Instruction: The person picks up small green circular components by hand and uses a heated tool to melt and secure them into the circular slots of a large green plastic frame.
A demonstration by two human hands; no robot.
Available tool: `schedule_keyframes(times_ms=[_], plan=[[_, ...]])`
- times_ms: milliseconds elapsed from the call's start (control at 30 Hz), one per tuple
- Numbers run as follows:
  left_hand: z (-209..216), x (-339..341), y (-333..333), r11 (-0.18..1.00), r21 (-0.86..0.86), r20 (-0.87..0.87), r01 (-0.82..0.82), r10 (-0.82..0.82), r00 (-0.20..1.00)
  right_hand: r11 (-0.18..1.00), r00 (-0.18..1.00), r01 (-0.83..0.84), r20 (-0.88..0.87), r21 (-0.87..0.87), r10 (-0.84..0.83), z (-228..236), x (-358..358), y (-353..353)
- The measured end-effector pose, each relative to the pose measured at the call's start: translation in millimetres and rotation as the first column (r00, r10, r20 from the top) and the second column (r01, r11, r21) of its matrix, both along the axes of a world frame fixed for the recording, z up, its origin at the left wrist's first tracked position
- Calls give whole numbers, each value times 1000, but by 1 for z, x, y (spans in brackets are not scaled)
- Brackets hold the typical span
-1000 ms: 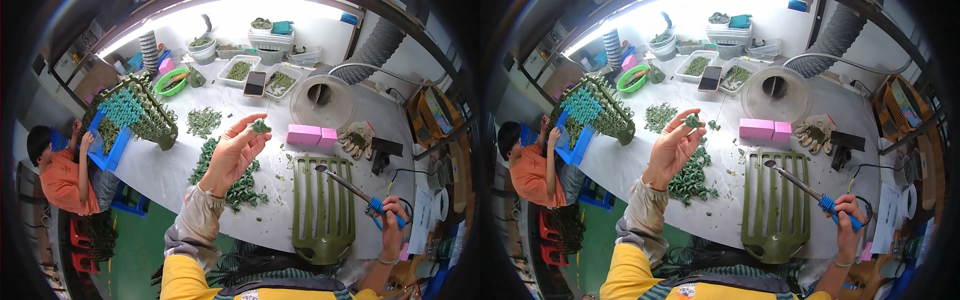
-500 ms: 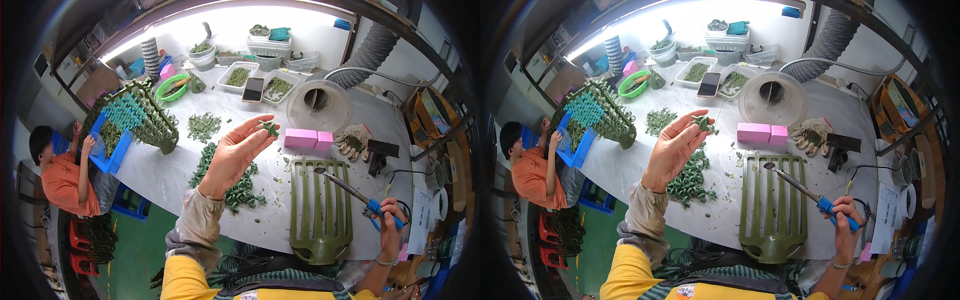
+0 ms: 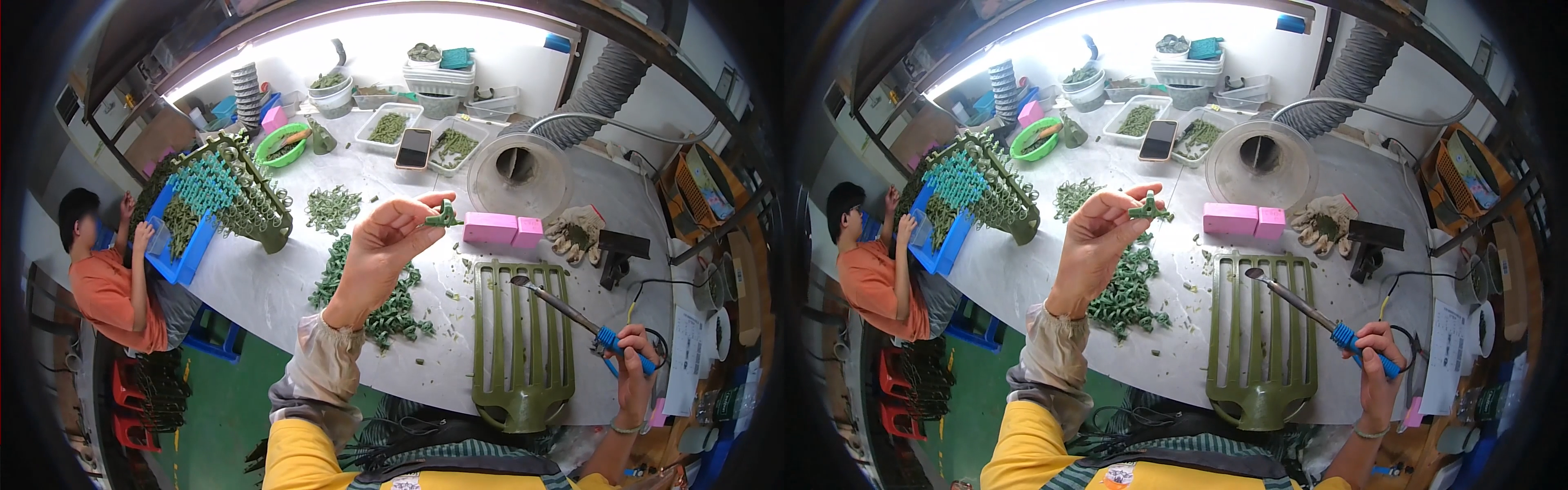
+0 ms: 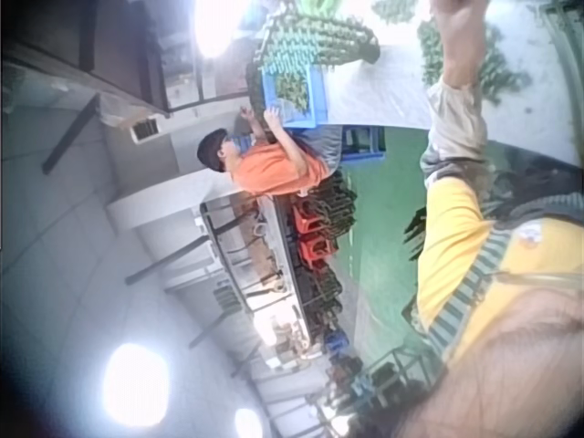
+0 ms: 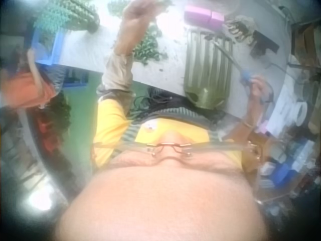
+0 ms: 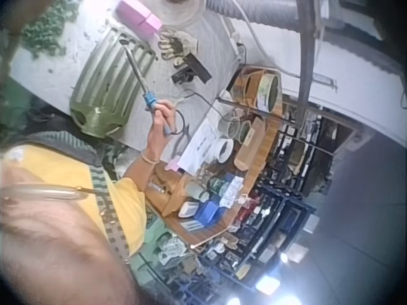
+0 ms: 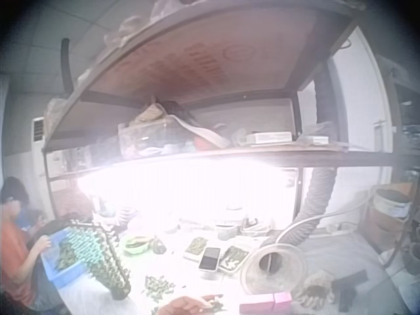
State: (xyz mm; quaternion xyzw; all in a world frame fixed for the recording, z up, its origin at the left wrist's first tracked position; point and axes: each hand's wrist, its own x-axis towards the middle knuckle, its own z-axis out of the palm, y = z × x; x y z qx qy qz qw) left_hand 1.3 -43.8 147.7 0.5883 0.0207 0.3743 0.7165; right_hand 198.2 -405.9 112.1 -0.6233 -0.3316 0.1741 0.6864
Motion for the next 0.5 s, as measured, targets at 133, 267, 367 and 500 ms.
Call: schedule_keyframes(times_ms=[133, 267, 367, 500], plan=[[-3, -1, 0, 998, -59, -28, 10, -12, 1000, 1000, 1000, 5, 7, -6, -5, -1, 1, -1], [-7, -4, 0, 993, -117, -43, -3, -2, 999, 1000, 1000, 1, 10, -4, -1, -2, 1, -2], [-6, -7, -3, 990, -139, -67, -15, 6, 998, 1000, 1000, -2, 9, 0, 2, -1, 0, -2], [-5, -6, -6, 984, -175, -54, 19, -29, 998, 1000, 1000, 11, 10, 6, -12, -2, 0, -5]])
